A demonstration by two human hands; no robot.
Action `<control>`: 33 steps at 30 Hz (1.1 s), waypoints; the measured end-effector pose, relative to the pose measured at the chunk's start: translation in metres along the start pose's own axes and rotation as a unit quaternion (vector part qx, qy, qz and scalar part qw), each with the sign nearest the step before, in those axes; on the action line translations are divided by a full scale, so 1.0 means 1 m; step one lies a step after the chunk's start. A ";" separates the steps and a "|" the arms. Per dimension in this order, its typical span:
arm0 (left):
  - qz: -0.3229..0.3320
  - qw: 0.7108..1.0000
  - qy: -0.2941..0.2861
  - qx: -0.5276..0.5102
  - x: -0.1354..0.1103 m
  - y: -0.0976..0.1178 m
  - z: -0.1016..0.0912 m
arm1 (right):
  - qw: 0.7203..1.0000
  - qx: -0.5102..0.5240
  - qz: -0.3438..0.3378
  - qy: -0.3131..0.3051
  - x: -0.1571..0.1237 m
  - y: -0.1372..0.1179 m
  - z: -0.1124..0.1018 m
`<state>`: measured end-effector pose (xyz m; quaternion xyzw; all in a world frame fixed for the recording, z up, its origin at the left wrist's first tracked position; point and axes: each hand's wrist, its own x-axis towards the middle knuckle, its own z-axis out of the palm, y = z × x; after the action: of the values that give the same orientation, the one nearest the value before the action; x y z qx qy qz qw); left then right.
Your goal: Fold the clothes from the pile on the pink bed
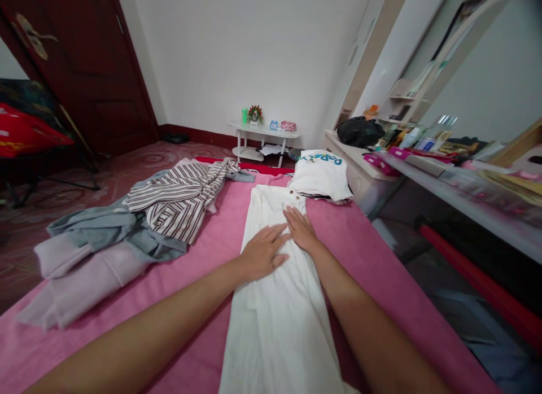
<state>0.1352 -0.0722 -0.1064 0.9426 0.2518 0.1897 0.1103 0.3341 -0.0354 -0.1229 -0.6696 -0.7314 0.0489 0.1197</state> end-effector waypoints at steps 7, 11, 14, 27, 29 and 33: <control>0.022 0.999 -0.039 0.000 -0.017 -0.007 -0.002 | 0.999 -0.002 -0.041 -0.034 -0.071 0.000 -0.010; 0.036 0.998 -0.047 -0.028 -0.035 -0.007 -0.006 | 0.996 0.028 -0.080 -0.029 -0.129 -0.002 -0.018; 0.065 0.994 -0.059 -0.069 -0.055 -0.007 -0.019 | 0.987 0.091 -0.127 -0.032 -0.171 -0.005 -0.032; 0.182 0.963 -0.163 -0.115 -0.126 0.031 -0.080 | 0.957 0.067 -0.268 0.089 -0.223 -0.021 -0.034; 0.200 0.958 -0.147 -0.141 -0.120 0.040 -0.077 | 0.943 0.057 -0.319 0.078 -0.210 -0.024 -0.033; 0.198 0.931 -0.117 -0.283 -0.116 0.061 -0.081 | 0.920 0.161 -0.356 0.013 -0.211 -0.048 -0.048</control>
<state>0.0350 -0.1750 -0.0494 0.9186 -0.0189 0.1589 0.3613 0.3146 -0.2534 -0.0887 -0.3367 -0.9024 0.1118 0.2447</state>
